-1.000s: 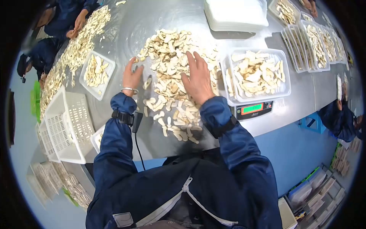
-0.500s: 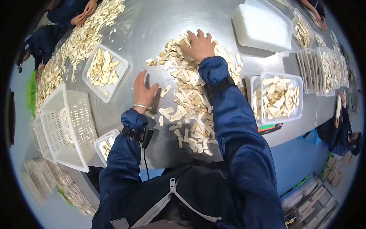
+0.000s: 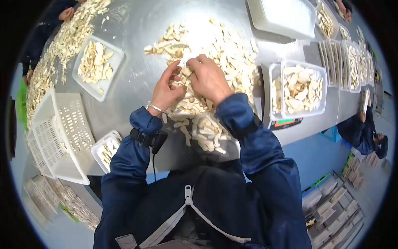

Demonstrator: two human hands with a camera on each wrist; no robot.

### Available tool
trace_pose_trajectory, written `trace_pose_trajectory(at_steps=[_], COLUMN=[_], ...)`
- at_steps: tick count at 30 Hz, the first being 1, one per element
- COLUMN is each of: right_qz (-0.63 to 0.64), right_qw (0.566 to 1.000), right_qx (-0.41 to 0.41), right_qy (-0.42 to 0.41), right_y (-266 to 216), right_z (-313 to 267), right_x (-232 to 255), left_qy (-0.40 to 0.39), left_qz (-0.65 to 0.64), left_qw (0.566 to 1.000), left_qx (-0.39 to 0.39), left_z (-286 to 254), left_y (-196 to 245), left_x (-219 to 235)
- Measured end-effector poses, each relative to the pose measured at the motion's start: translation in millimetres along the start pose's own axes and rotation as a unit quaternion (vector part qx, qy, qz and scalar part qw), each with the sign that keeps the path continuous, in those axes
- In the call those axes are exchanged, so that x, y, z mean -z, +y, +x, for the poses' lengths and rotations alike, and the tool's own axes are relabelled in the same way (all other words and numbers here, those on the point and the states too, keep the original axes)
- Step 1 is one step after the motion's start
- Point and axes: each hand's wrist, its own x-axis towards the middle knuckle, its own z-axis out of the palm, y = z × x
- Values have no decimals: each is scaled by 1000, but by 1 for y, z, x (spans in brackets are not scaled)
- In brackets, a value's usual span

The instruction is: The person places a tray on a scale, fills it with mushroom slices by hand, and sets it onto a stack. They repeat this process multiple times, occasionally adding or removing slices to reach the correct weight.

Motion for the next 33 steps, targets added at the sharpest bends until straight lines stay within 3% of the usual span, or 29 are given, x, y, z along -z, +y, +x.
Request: trace_pose_trajectory(at_steps=[2, 4, 6, 8, 10, 11, 13, 14, 16, 19, 22, 25, 33], right_qz=[67, 122, 166, 134, 137, 89, -9, -29, -71, -27, 27, 113, 225], right_qw=[997, 992, 983, 977, 973, 986, 998, 999, 996, 999, 999, 991, 974], right_qx=[-32, -34, -62, -139, -179, -132, -35, -39, -44, -16, -13, -1, -29], right_qy=[-13, 10, 55, 87, 38, 41, 50, 22, -35, -19, 11, 65, 26], right_y=[-9, 4, 22, 34, 39, 39, 34, 31, 26, 27, 22, 16, 0], right_z=[-37, -68, -93, -107, -114, -115, -112, -113, -110, -105, -99, -97, -96], right_x=[12, 15, 21, 30, 33, 33, 29, 25, 16, 6, -3, -4, 5], left_qy=[-40, -59, 5, 44, 64, 35, 29, 26, 23, 29, 13, 45, 65], left_qz=[-56, 85, 159, 251, 360, 342, 373, 388, 365, 290, 186, 131, 47], left_qw=[998, 992, 985, 964, 926, 938, 925, 918, 926, 947, 979, 985, 997], left_qx=[3, -73, -68, -76, -96, -48, -71, -84, -91, -132, -86, -104, -18], left_z=[-21, -39, -53, -63, -67, -68, -63, -60, -52, -44, -43, -44, -66], left_y=[-2, 3, 0, 3, 12, 16, 13, 11, 7, 2, 6, 10, 28], left_x=[-12, -16, -14, -18, -21, -28, -37, -41, -49, -57, -58, -56, -41])
